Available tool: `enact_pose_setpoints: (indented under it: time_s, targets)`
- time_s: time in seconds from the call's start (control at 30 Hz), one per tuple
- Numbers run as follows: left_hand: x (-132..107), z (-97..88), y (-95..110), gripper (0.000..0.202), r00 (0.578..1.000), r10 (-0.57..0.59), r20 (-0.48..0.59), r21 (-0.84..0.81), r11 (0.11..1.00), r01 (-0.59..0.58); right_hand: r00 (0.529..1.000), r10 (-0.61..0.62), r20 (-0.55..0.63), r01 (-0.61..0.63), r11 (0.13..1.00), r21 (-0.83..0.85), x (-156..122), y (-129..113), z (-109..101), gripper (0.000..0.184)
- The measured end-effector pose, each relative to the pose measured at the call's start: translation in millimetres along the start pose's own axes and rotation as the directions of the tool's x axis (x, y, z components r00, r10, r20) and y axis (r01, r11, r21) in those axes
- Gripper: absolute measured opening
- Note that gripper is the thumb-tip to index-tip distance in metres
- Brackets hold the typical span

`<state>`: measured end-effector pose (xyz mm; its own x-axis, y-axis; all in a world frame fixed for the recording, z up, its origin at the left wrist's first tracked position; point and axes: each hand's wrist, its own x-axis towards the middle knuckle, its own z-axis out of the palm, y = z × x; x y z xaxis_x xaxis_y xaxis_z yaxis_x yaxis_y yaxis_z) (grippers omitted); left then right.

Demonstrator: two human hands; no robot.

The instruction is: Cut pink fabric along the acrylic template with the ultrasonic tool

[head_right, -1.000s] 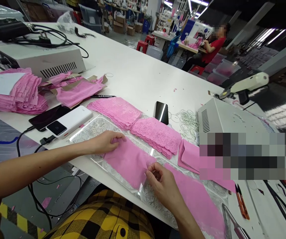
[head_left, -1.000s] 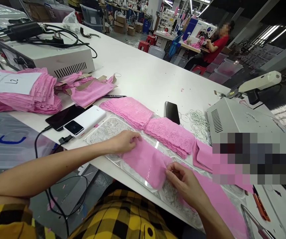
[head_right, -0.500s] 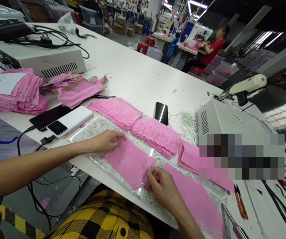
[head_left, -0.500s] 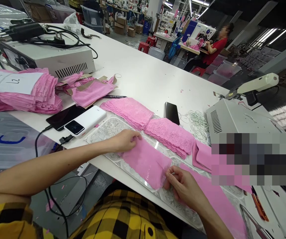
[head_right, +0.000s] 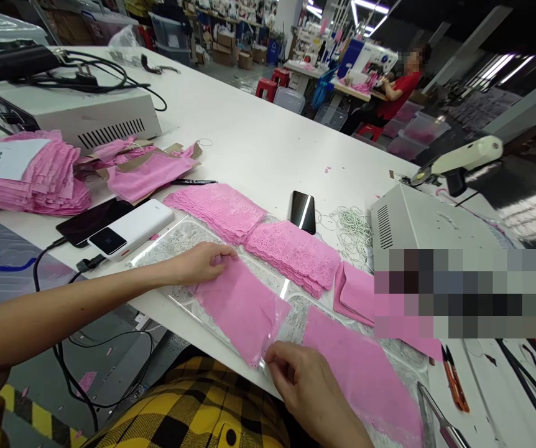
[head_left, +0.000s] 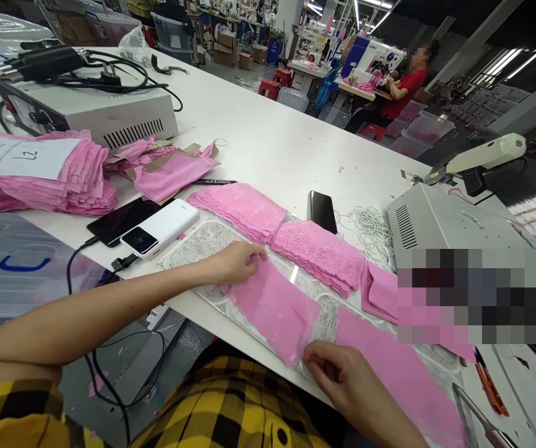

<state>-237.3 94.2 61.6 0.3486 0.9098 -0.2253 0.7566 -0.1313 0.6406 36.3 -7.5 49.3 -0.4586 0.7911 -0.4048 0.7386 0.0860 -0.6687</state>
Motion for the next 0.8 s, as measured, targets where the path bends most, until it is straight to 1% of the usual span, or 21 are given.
enact_pose_setpoints:
  time_s: [0.1,0.17,0.23,0.27,0.37,0.43,0.53,0.63,0.73,0.8]
  targets:
    - [-0.2,0.9,-1.5,0.04,1.0,0.01,-0.008,0.007,1.0,-0.009,0.999,-0.024,-0.047,0.022,0.999,-0.037,-2.5,-1.0,-0.6,0.02]
    - [-0.7,1.0,-2.3,0.041,1.0,0.015,-0.01,0.013,1.0,-0.015,0.993,-0.077,-0.092,0.074,0.997,-0.032,-2.7,-0.8,2.2,0.021]
    - [-1.5,0.9,-2.6,0.041,1.0,0.02,-0.01,0.021,1.0,-0.02,0.977,-0.13,-0.168,0.125,0.991,-0.038,-1.2,1.0,5.5,0.022]
    - [-1.9,0.8,-2.5,0.04,1.0,0.024,-0.008,0.027,0.999,-0.024,0.964,-0.138,-0.229,0.129,0.99,-0.053,0.5,2.5,6.6,0.023]
    - [-3.4,0.3,-0.8,0.041,0.999,0.036,-0.003,0.046,0.998,-0.036,0.895,-0.124,-0.429,0.066,0.987,-0.149,9.5,7.1,8.2,0.022]
    - [-4.2,0.1,0.6,0.041,0.999,0.043,0.0,0.06,0.997,-0.043,0.854,-0.142,-0.501,0.022,0.971,-0.239,18.6,8.2,9.2,0.024]
    - [-4.8,-0.2,1.3,0.041,0.999,0.05,0.002,0.087,0.995,-0.05,0.816,-0.191,-0.545,-0.015,0.936,-0.35,32.9,7.7,12.3,0.022]
    - [-6.2,-0.9,0.4,0.042,0.998,0.057,-0.008,0.13,0.99,-0.055,0.789,-0.183,-0.586,-0.062,0.926,-0.373,39.1,9.4,13.6,0.027]
    - [-10.8,-1.3,-1.2,0.044,0.998,0.055,-0.026,0.2,0.979,-0.048,0.766,-0.164,-0.622,-0.115,0.916,-0.383,33.1,13.6,10.9,0.024]
    - [-15.4,-0.3,-2.1,0.049,0.995,0.079,-0.054,0.322,0.945,-0.057,0.735,-0.203,-0.646,-0.106,0.908,-0.406,25.3,15.0,9.2,0.02]
